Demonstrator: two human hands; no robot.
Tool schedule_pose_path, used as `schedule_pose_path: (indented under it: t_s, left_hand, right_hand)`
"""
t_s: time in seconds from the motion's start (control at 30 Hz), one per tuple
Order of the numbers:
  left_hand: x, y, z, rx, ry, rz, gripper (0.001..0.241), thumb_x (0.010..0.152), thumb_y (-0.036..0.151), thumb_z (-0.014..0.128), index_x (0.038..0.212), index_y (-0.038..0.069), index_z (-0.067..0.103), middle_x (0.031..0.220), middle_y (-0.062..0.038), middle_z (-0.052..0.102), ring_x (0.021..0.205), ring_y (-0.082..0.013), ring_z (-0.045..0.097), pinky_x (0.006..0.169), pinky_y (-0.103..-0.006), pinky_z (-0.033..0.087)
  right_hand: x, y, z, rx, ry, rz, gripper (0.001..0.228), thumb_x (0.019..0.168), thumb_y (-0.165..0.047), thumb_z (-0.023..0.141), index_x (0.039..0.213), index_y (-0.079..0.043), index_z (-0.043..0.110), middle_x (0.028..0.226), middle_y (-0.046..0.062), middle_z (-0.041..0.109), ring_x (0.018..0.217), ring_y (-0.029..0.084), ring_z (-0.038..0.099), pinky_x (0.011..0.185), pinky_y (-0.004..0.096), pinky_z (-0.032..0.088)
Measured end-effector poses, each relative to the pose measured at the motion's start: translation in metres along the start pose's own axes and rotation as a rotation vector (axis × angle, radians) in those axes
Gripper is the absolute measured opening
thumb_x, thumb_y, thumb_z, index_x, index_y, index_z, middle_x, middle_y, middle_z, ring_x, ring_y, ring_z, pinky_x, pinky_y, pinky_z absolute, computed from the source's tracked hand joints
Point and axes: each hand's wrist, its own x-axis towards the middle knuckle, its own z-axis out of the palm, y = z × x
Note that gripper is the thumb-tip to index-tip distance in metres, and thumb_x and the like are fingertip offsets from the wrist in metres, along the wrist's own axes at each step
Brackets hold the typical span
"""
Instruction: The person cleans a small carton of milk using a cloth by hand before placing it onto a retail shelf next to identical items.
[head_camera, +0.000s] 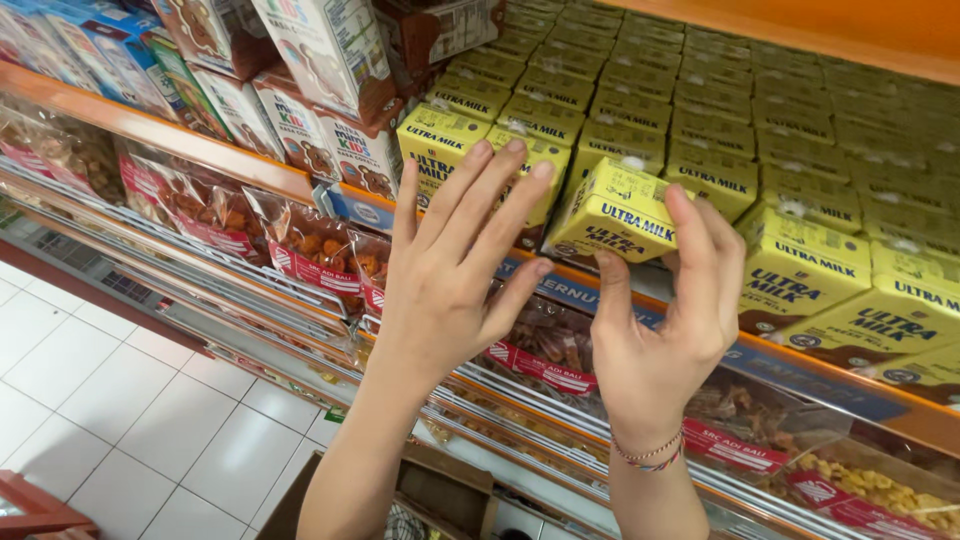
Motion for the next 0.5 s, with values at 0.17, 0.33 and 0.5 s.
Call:
schedule_pose_path:
  t_s: [0.17, 0.33, 0.5]
  left_hand:
    - [-0.003, -0.003, 0.009, 0.069, 0.046, 0.033, 0.061, 0.098, 0.028, 0.079, 0.154, 0.032, 0.053, 0.161, -0.006, 0.047, 0.154, -0.0268, 0.04, 0.132, -0.0618, 0.019]
    - [-0.002, -0.002, 0.019, 0.153, 0.087, 0.053, 0.061, 0.1, 0.027, 0.08, 0.154, 0.036, 0.054, 0.159, -0.006, 0.047, 0.152, -0.0264, 0.041, 0.131, -0.062, 0.021]
    - [-0.001, -0.001, 0.022, 0.19, 0.113, 0.06, 0.059, 0.101, 0.025, 0.079, 0.154, 0.036, 0.055, 0.159, -0.006, 0.045, 0.152, -0.0258, 0.037, 0.132, -0.0618, 0.02]
  right_hand:
    - [0.001, -0.004, 0.004, 0.044, -0.024, 0.069, 0.06, 0.094, 0.012, 0.081, 0.147, -0.004, 0.056, 0.14, 0.014, 0.053, 0.12, 0.021, 0.062, 0.094, 0.029, 0.055]
    - [0.002, -0.003, 0.007, -0.037, -0.012, 0.021, 0.067, 0.09, 0.012, 0.084, 0.149, -0.002, 0.055, 0.134, 0.014, 0.046, 0.122, 0.024, 0.057, 0.095, 0.033, 0.055]
    - [-0.002, 0.005, 0.016, 0.151, 0.02, 0.092, 0.055, 0.098, 0.014, 0.08, 0.144, 0.002, 0.052, 0.13, 0.011, 0.052, 0.109, 0.016, 0.066, 0.097, 0.025, 0.06]
